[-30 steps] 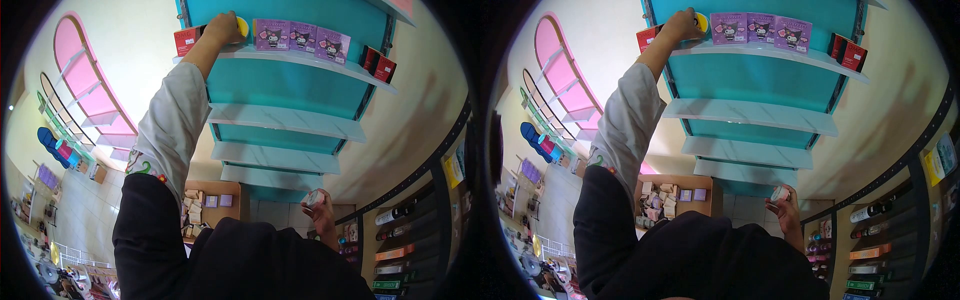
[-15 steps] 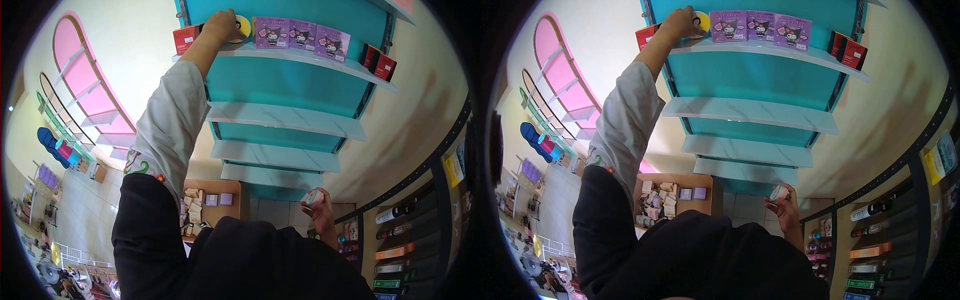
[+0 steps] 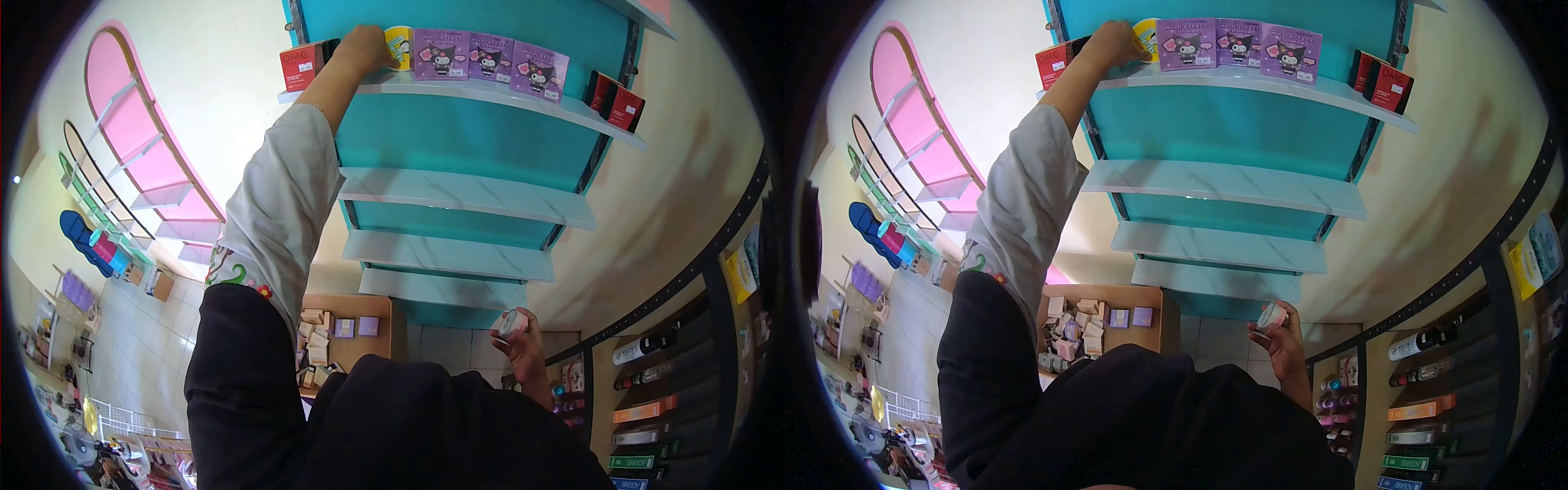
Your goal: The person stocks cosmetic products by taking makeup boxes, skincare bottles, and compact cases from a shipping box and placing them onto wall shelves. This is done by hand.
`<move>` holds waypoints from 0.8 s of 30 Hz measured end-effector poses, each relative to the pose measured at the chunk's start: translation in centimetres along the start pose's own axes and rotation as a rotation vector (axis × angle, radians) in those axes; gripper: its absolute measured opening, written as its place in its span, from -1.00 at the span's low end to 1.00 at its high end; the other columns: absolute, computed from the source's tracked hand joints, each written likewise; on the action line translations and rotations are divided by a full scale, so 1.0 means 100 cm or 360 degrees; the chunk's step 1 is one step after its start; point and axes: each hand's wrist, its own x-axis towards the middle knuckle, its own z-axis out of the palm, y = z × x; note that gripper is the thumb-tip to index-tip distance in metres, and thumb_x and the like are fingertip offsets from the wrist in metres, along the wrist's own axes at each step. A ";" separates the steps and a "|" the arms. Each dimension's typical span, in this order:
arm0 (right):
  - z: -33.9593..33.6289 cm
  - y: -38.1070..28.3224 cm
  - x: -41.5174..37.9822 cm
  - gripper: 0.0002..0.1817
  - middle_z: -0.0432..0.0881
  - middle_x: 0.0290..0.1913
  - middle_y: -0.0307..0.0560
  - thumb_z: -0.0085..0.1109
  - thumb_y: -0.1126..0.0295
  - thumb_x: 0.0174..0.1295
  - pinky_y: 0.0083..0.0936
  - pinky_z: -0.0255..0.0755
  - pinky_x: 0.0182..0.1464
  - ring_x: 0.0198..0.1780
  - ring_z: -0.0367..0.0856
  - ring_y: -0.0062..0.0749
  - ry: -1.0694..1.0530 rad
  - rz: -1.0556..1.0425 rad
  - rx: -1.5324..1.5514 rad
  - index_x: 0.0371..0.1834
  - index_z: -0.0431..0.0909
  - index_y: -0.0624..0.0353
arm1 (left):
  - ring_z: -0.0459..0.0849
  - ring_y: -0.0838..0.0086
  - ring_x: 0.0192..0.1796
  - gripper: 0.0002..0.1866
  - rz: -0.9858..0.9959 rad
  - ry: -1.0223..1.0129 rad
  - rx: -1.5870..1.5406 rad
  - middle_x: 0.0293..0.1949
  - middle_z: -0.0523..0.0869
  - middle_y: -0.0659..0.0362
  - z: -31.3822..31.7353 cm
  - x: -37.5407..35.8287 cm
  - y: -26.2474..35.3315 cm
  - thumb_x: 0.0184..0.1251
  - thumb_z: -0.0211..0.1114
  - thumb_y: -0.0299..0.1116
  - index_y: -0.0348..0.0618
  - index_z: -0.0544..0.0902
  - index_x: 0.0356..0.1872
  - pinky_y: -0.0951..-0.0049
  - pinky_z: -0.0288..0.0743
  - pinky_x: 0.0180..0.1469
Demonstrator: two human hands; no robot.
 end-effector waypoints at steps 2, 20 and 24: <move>0.000 0.000 -0.001 -0.49 0.35 0.06 0.00 -0.05 0.50 0.14 -0.30 0.56 -0.08 -0.07 0.57 -0.04 -0.0006 -0.0004 0.0005 0.20 0.14 0.04 | 0.64 0.12 -0.10 -0.32 0.0050 0.0321 -0.0057 -0.20 0.66 -0.06 0.005 -0.006 0.000 -0.23 0.54 -0.19 -0.26 0.52 0.01 0.31 0.53 -0.04; 0.004 0.001 0.002 -0.48 0.36 0.06 0.00 -0.07 0.52 0.13 -0.30 0.56 -0.07 -0.08 0.57 -0.05 -0.0018 0.0022 -0.0015 0.20 0.16 0.04 | 0.67 0.06 -0.22 -0.59 0.0182 0.0108 0.0149 -0.23 0.65 -0.14 -0.003 0.006 -0.021 -0.01 0.40 -0.33 -0.36 0.56 -0.14 0.26 0.57 -0.13; 0.005 0.001 0.001 -0.49 0.36 0.06 0.00 -0.07 0.52 0.13 -0.30 0.56 -0.08 -0.08 0.57 -0.05 0.0001 0.0025 -0.0027 0.21 0.16 0.04 | 0.66 0.11 -0.14 -0.55 0.0290 0.0319 0.0095 -0.18 0.64 -0.13 0.013 0.003 -0.018 0.01 0.39 -0.34 -0.31 0.52 -0.06 0.27 0.57 -0.09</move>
